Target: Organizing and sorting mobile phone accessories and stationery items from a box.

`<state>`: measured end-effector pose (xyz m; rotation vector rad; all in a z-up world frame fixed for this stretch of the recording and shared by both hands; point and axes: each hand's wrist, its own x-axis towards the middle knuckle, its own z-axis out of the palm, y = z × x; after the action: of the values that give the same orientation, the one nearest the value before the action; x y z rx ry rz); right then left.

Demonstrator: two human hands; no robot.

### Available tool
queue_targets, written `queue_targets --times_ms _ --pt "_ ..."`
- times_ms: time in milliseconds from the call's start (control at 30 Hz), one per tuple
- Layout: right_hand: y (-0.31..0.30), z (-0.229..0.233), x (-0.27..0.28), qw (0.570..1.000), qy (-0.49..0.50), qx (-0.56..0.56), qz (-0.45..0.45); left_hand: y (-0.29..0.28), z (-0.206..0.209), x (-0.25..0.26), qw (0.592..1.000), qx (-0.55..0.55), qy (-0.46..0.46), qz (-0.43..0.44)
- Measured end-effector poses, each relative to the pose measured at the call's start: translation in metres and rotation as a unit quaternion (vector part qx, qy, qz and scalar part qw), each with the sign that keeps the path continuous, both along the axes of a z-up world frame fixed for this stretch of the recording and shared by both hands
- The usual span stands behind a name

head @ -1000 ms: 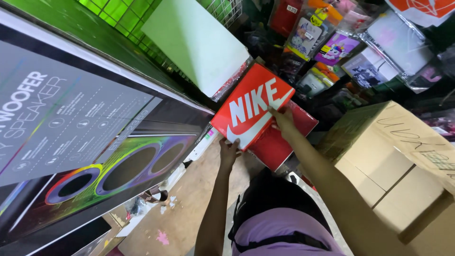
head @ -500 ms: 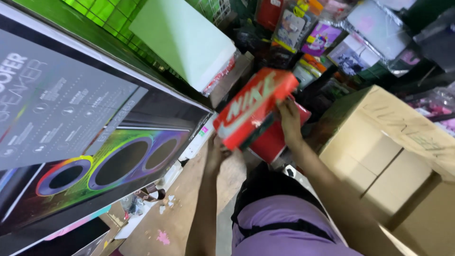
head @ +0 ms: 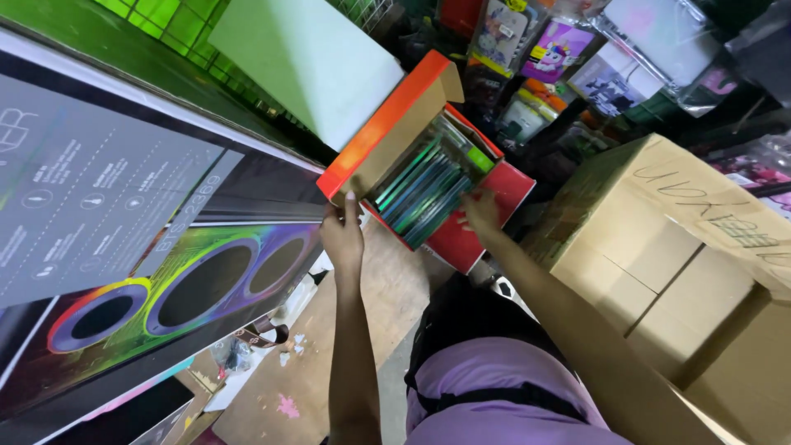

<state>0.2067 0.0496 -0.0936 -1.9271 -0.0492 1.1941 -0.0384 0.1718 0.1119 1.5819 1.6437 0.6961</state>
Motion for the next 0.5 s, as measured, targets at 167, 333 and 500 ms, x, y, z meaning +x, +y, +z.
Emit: queue_targets --times_ms 167,333,500 --pt "0.003 0.011 0.001 0.999 -0.024 -0.037 -0.022 0.011 -0.003 -0.003 0.991 -0.009 0.136 0.000" --pt "-0.001 0.020 -0.003 0.997 -0.067 -0.034 0.008 0.014 -0.011 -0.001 0.985 0.024 0.170 -0.012" --pt "-0.008 -0.047 0.002 0.966 -0.246 -0.005 0.077 0.017 -0.011 -0.004 0.984 -0.017 0.175 -0.043"
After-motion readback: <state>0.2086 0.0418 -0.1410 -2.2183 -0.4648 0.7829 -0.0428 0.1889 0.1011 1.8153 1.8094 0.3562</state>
